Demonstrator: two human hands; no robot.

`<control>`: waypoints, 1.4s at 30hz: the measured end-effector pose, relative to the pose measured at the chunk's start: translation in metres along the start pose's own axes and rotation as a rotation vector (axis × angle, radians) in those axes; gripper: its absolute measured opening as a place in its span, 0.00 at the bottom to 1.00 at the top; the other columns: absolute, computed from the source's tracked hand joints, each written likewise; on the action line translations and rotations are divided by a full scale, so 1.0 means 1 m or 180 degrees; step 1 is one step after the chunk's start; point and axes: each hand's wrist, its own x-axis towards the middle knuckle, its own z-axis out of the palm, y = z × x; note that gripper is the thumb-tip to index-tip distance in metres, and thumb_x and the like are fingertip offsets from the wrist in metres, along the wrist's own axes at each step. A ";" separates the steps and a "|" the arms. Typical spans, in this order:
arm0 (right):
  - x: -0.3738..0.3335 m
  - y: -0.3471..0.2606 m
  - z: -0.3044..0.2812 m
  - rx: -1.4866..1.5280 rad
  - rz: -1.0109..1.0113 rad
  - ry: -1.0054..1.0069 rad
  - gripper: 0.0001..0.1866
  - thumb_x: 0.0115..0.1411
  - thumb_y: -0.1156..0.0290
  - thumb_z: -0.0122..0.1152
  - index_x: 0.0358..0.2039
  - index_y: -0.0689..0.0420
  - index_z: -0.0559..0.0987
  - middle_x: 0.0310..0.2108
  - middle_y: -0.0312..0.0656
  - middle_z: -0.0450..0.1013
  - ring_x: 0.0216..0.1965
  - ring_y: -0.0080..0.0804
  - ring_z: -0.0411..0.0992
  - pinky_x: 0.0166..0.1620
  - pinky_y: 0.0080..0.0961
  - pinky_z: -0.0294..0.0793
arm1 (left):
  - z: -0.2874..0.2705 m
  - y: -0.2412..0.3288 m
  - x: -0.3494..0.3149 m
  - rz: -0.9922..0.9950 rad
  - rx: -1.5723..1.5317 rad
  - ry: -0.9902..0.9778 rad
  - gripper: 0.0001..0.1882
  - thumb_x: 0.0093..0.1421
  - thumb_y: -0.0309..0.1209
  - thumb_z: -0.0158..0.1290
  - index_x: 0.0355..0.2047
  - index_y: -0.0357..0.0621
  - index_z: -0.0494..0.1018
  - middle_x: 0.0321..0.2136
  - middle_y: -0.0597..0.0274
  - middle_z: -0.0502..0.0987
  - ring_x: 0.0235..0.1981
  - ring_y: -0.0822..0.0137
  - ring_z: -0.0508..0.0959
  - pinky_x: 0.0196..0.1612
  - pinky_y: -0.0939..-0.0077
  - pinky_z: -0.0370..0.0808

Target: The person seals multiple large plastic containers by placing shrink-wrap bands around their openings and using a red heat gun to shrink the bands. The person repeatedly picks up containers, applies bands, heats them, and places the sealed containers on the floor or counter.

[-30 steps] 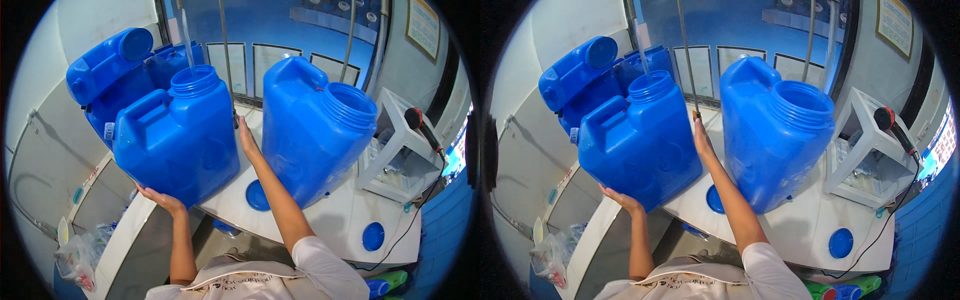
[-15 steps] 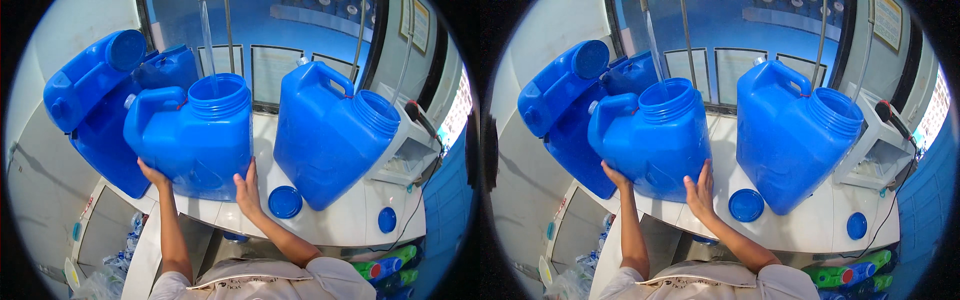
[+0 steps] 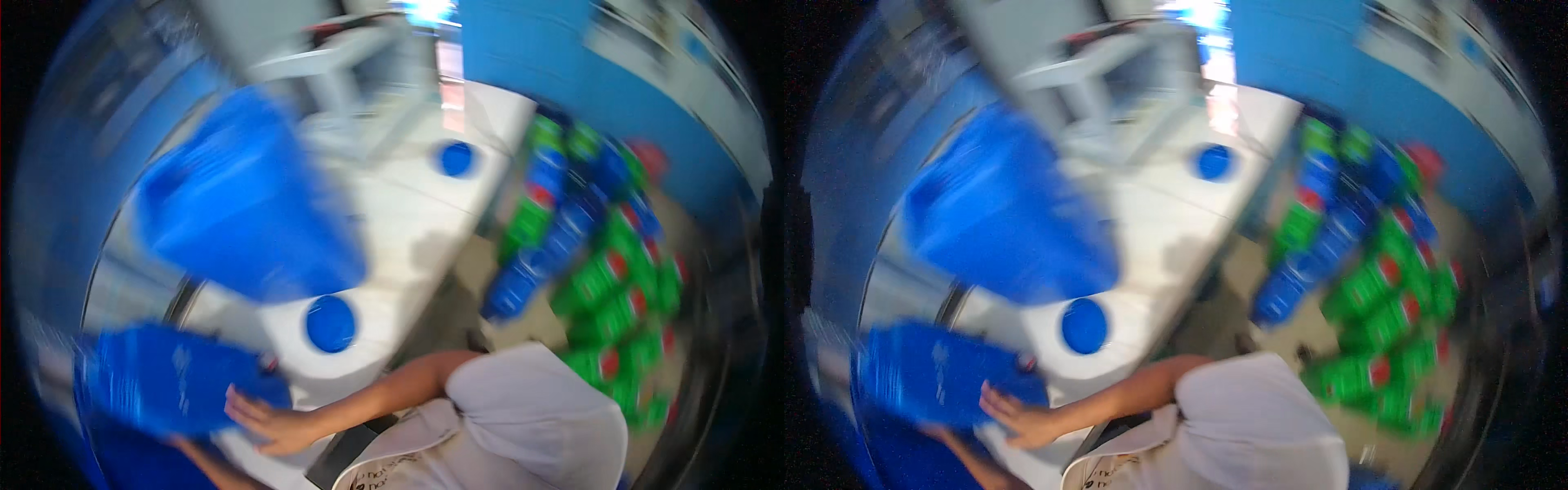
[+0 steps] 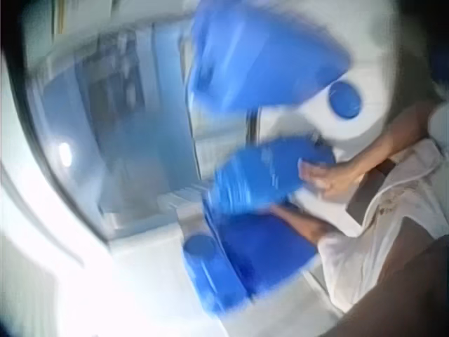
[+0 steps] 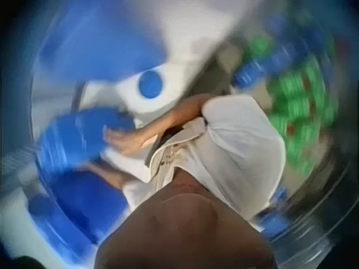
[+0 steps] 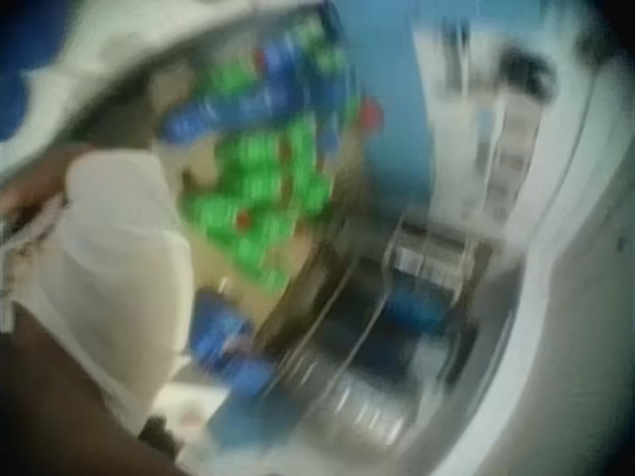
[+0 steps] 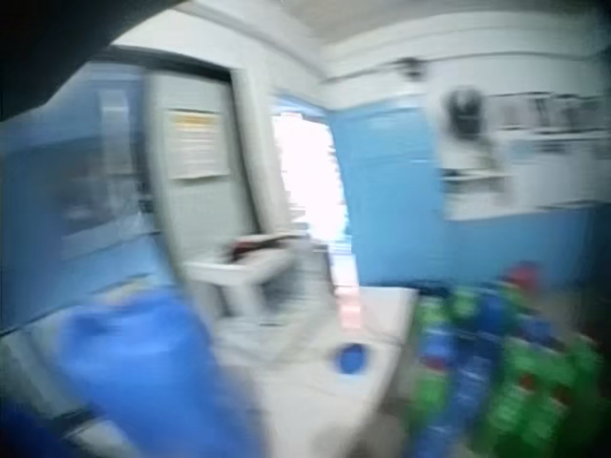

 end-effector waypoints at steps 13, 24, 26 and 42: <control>-0.332 0.036 -0.161 -0.0677 0.1822 0.0712 0.13 0.47 0.68 0.49 0.24 0.65 0.75 0.22 0.56 0.71 0.24 0.45 0.70 0.30 0.40 0.67 | 0.189 0.216 -0.374 0.2618 -0.0349 -0.0413 0.34 0.60 0.50 0.43 0.54 0.34 0.52 0.49 0.47 0.64 0.47 0.58 0.69 0.49 0.65 0.67; -0.741 -0.341 -0.120 -0.1369 0.4709 0.5748 0.15 0.56 0.65 0.49 0.38 0.62 0.75 0.32 0.45 0.74 0.30 0.33 0.72 0.36 0.30 0.71 | 0.283 0.332 -0.746 0.2641 -0.2166 -0.3302 0.36 0.61 0.49 0.43 0.56 0.28 0.51 0.45 0.45 0.67 0.44 0.53 0.70 0.44 0.62 0.71; -0.786 -0.393 -0.063 -0.1099 0.3952 0.7119 0.15 0.58 0.65 0.50 0.42 0.60 0.74 0.33 0.42 0.73 0.31 0.29 0.73 0.36 0.30 0.72 | 0.285 0.356 -0.832 0.2581 -0.2597 -0.3914 0.25 0.61 0.37 0.42 0.52 0.29 0.56 0.45 0.48 0.68 0.43 0.56 0.71 0.46 0.66 0.69; -0.929 -0.553 0.375 -0.1515 -0.3171 1.2152 0.15 0.54 0.78 0.46 0.44 0.62 0.68 0.35 0.49 0.69 0.35 0.36 0.71 0.35 0.31 0.73 | -0.252 0.267 -1.435 -0.0775 0.1472 -1.1543 0.08 0.56 0.31 0.46 0.36 0.45 0.69 0.29 0.68 0.72 0.29 0.73 0.70 0.32 0.78 0.69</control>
